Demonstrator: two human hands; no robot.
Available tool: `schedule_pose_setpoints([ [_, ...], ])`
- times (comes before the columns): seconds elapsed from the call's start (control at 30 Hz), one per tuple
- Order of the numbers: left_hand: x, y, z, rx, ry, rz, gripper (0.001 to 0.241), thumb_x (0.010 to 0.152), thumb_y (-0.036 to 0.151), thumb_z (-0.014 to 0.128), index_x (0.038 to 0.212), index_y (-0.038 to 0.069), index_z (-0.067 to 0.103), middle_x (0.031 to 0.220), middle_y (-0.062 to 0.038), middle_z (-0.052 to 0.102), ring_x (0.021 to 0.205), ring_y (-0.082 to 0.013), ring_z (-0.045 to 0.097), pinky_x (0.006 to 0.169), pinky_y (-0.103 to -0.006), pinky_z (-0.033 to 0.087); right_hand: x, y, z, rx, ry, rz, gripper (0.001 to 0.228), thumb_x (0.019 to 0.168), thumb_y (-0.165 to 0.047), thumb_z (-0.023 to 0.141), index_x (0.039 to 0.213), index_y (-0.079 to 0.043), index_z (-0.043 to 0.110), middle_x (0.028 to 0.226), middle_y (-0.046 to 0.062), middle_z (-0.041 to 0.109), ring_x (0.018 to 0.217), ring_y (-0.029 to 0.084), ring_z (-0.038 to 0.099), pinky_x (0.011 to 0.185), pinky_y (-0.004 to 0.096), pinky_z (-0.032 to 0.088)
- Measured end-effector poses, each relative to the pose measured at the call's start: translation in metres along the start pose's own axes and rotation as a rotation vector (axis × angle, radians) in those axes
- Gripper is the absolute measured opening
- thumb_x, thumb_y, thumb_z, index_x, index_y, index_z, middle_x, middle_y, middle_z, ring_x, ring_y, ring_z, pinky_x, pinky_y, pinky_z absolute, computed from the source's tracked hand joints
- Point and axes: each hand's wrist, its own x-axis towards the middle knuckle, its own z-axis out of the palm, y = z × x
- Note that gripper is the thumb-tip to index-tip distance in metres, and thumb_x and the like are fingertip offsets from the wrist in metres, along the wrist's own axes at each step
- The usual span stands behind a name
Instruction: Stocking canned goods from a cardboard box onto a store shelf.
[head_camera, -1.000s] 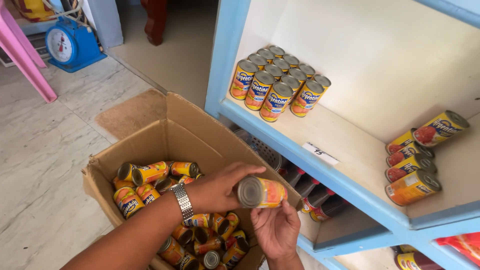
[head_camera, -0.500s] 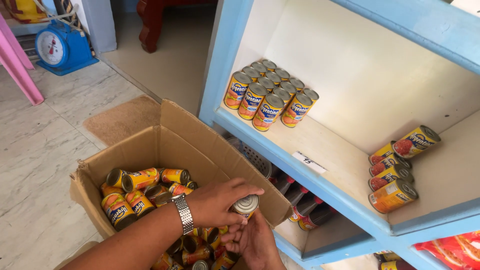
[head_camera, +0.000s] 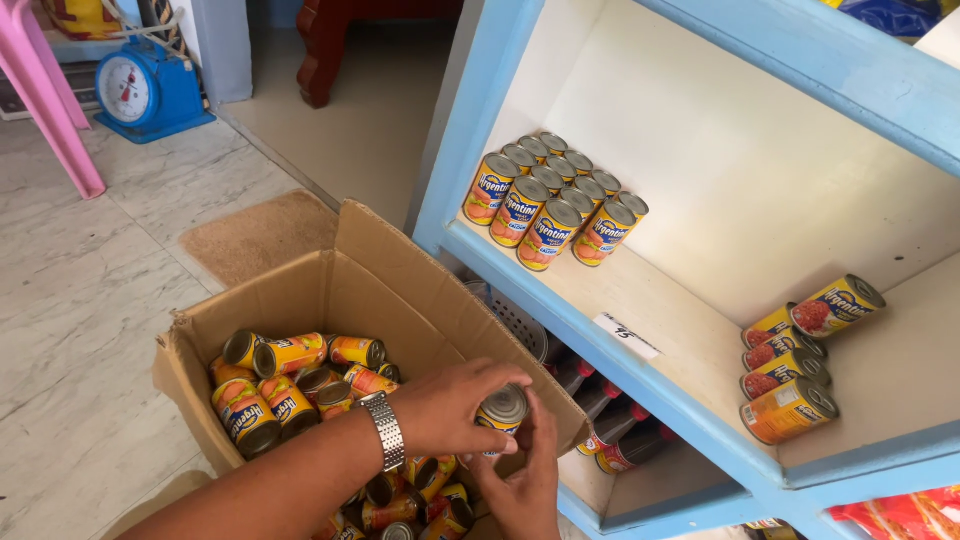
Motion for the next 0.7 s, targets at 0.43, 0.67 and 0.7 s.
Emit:
schedule_pose_setpoints([
  [0.43, 0.009, -0.015, -0.004, -0.376, -0.112, 0.065, 0.069, 0.088, 0.027, 0.079, 0.149, 0.014, 0.049, 0.133, -0.012, 0.063, 0.113, -0.0222, 0.064, 0.092, -0.0359, 0.057, 0.009, -0.012, -0.029, 0.843, -0.041, 0.217, 0.088, 0.075, 0.0, 0.072, 0.154, -0.006, 0.034, 0.14, 0.022, 0.056, 0.126, 0.031, 0.062, 0.107, 0.046, 0.048],
  [0.67, 0.001, -0.012, -0.006, -0.214, -0.124, 0.117, 0.069, 0.086, 0.027, 0.076, 0.148, 0.016, 0.047, 0.137, -0.015, 0.06, 0.127, -0.0303, 0.061, 0.1, -0.0411, 0.052, 0.008, -0.004, -0.029, 0.572, -0.003, 0.143, 0.083, 0.073, 0.011, 0.077, 0.144, -0.008, 0.04, 0.129, 0.016, 0.06, 0.115, 0.027, 0.066, 0.096, 0.042, 0.056],
  [0.7, 0.0, -0.012, -0.006, -0.161, -0.117, 0.134, 0.066, 0.088, 0.028, 0.075, 0.147, 0.016, 0.048, 0.137, -0.016, 0.06, 0.127, -0.033, 0.061, 0.103, -0.0423, 0.05, 0.007, -0.001, -0.029, 0.554, -0.004, 0.127, 0.081, 0.073, 0.013, 0.077, 0.143, -0.008, 0.042, 0.128, 0.015, 0.06, 0.115, 0.026, 0.066, 0.096, 0.04, 0.057],
])
